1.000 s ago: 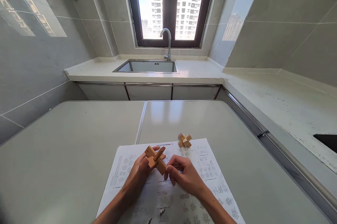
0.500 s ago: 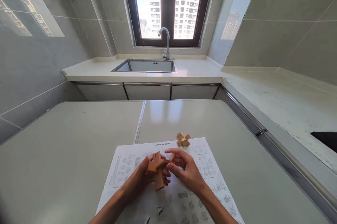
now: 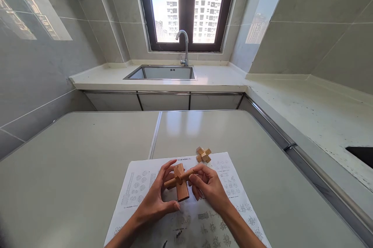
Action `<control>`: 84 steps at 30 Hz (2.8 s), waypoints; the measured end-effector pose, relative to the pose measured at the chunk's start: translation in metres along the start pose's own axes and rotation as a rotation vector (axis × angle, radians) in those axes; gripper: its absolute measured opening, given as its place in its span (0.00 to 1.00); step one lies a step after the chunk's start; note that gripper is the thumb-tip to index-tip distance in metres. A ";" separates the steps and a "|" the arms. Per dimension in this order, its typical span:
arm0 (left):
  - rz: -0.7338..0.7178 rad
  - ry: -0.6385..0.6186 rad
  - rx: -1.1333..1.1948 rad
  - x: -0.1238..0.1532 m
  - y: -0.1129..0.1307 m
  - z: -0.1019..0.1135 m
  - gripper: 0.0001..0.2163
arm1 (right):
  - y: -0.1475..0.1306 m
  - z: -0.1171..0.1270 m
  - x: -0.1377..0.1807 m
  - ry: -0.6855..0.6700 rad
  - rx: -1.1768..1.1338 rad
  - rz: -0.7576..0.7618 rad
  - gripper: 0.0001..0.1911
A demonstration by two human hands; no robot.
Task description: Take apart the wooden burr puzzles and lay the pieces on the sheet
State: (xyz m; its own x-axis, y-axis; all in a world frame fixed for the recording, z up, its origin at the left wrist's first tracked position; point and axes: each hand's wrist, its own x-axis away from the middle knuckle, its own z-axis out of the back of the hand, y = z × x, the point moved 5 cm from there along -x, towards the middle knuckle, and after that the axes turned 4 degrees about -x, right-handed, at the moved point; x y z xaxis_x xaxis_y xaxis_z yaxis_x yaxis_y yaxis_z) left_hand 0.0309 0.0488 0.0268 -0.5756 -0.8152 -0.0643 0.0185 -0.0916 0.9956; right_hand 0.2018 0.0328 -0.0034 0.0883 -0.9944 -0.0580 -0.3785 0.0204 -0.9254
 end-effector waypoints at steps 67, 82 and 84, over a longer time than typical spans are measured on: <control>0.019 0.342 -0.084 0.002 0.009 0.011 0.23 | 0.002 -0.012 0.000 -0.048 -0.088 -0.150 0.18; 0.156 0.206 0.175 -0.006 0.006 0.007 0.19 | 0.003 -0.011 -0.002 0.048 0.081 -0.129 0.25; 0.151 0.199 0.180 -0.007 0.006 0.007 0.19 | 0.006 -0.013 -0.003 -0.004 0.067 -0.179 0.22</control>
State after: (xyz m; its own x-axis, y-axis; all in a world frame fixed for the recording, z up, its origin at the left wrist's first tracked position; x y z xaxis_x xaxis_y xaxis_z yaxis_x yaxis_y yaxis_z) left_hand 0.0290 0.0579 0.0334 -0.4061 -0.9093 0.0911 -0.0632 0.1274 0.9898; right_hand 0.1876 0.0342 -0.0045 0.1524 -0.9824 0.1079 -0.2946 -0.1494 -0.9439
